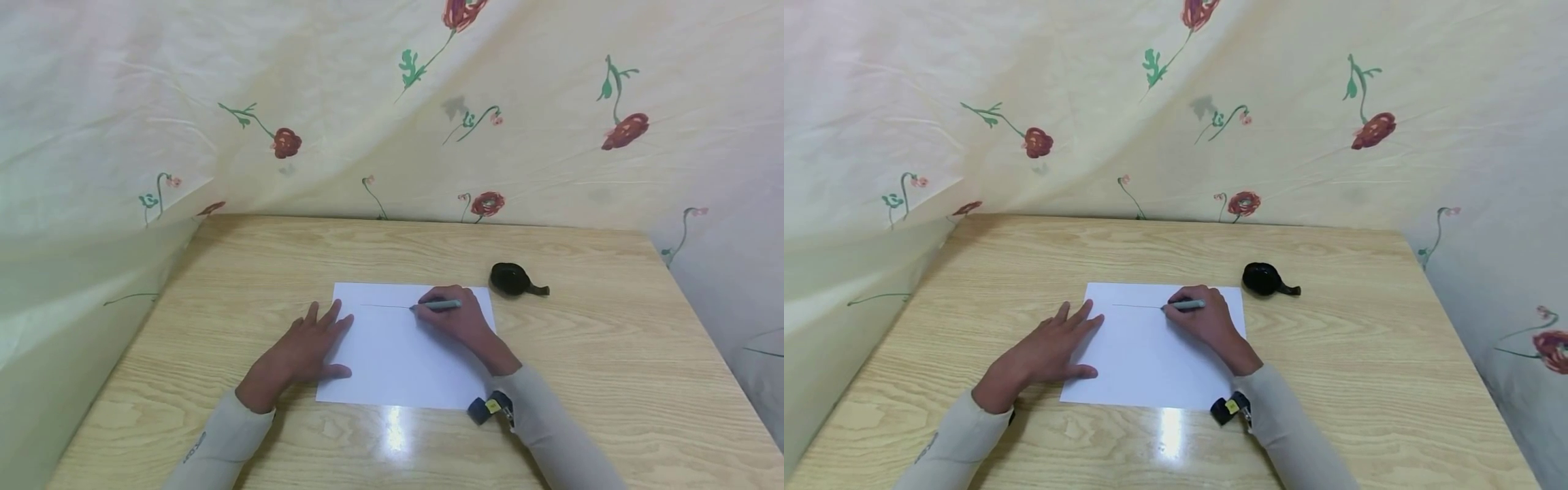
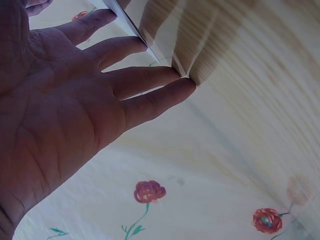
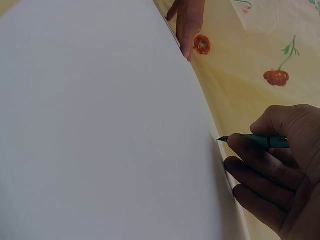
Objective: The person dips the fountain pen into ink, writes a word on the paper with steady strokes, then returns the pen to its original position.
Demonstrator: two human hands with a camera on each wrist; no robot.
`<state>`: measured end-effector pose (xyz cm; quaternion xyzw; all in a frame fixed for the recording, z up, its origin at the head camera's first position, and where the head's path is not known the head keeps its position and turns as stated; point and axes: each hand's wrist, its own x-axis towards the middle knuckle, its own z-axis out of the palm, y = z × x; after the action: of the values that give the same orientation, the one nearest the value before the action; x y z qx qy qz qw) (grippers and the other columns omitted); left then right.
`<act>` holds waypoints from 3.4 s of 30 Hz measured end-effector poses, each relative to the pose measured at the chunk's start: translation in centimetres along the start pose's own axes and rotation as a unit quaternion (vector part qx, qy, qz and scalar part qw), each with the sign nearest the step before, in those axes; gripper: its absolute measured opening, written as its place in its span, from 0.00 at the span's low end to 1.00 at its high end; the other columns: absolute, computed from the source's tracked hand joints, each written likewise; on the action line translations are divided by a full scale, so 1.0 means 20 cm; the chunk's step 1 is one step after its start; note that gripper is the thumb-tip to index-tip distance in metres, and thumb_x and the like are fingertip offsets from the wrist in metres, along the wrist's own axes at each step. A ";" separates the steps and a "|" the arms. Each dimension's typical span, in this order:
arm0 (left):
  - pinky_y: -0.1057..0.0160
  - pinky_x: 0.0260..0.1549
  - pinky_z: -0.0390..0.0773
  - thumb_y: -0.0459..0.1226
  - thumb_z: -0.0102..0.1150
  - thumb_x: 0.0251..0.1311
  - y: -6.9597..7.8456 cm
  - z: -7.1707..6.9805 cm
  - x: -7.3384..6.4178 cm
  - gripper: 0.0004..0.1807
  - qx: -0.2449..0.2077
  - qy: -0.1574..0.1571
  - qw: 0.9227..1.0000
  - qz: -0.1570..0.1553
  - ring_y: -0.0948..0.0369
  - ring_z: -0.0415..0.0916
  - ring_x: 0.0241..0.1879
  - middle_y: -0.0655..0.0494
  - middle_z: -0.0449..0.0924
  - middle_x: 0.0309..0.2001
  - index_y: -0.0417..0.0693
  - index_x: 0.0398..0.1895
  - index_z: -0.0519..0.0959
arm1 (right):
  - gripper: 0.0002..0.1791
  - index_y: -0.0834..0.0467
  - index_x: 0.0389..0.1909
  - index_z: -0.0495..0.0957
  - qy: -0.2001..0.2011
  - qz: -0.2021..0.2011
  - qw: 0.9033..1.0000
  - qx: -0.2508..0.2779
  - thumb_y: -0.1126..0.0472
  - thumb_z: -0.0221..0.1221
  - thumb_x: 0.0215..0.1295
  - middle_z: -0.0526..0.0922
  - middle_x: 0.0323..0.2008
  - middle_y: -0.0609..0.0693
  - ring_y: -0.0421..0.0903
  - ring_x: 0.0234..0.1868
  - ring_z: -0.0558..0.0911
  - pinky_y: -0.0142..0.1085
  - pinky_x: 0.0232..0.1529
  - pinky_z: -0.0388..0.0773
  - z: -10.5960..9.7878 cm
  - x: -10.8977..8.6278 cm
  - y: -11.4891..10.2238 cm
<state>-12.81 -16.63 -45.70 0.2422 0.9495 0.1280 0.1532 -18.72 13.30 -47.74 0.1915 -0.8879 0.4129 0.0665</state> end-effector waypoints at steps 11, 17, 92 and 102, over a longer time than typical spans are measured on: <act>0.29 0.62 0.56 0.57 0.68 0.56 0.00 0.00 0.01 0.50 0.002 0.000 1.000 0.007 0.25 0.41 0.71 0.38 0.46 0.78 0.47 0.77 0.58 | 0.02 0.53 0.28 0.89 -0.004 0.010 1.000 -0.001 0.59 0.69 0.56 0.85 0.23 0.38 0.38 0.24 0.77 0.35 0.31 0.74 -0.04 -0.03 0.01; 0.29 0.62 0.57 0.57 0.68 0.56 0.01 0.00 0.01 0.50 0.007 0.000 1.000 0.010 0.24 0.41 0.71 0.37 0.46 0.78 0.46 0.77 0.59 | 0.02 0.54 0.29 0.89 -0.003 0.012 1.000 0.007 0.60 0.70 0.56 0.86 0.24 0.40 0.37 0.24 0.78 0.33 0.31 0.74 -0.07 -0.05 0.02; 0.30 0.62 0.57 0.56 0.67 0.58 0.02 -0.03 0.00 0.50 0.008 -0.009 1.000 0.010 0.24 0.41 0.71 0.36 0.45 0.78 0.45 0.77 0.58 | 0.02 0.60 0.29 0.87 0.020 0.070 0.997 -0.013 0.65 0.67 0.56 0.85 0.24 0.46 0.41 0.22 0.77 0.31 0.25 0.74 -0.32 -0.18 0.10; 0.30 0.62 0.58 0.57 0.67 0.57 -0.01 -0.03 -0.01 0.50 0.015 -0.009 1.000 0.005 0.25 0.41 0.71 0.38 0.45 0.78 0.46 0.77 0.58 | 0.02 0.62 0.31 0.87 0.107 0.013 0.992 0.070 0.68 0.69 0.56 0.88 0.27 0.51 0.39 0.25 0.83 0.27 0.27 0.77 -0.13 -0.07 -0.07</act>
<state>-12.93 -16.89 -45.22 0.2501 0.9486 0.1125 0.1580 -16.95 14.91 -45.39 0.1387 -0.8472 0.4928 0.1420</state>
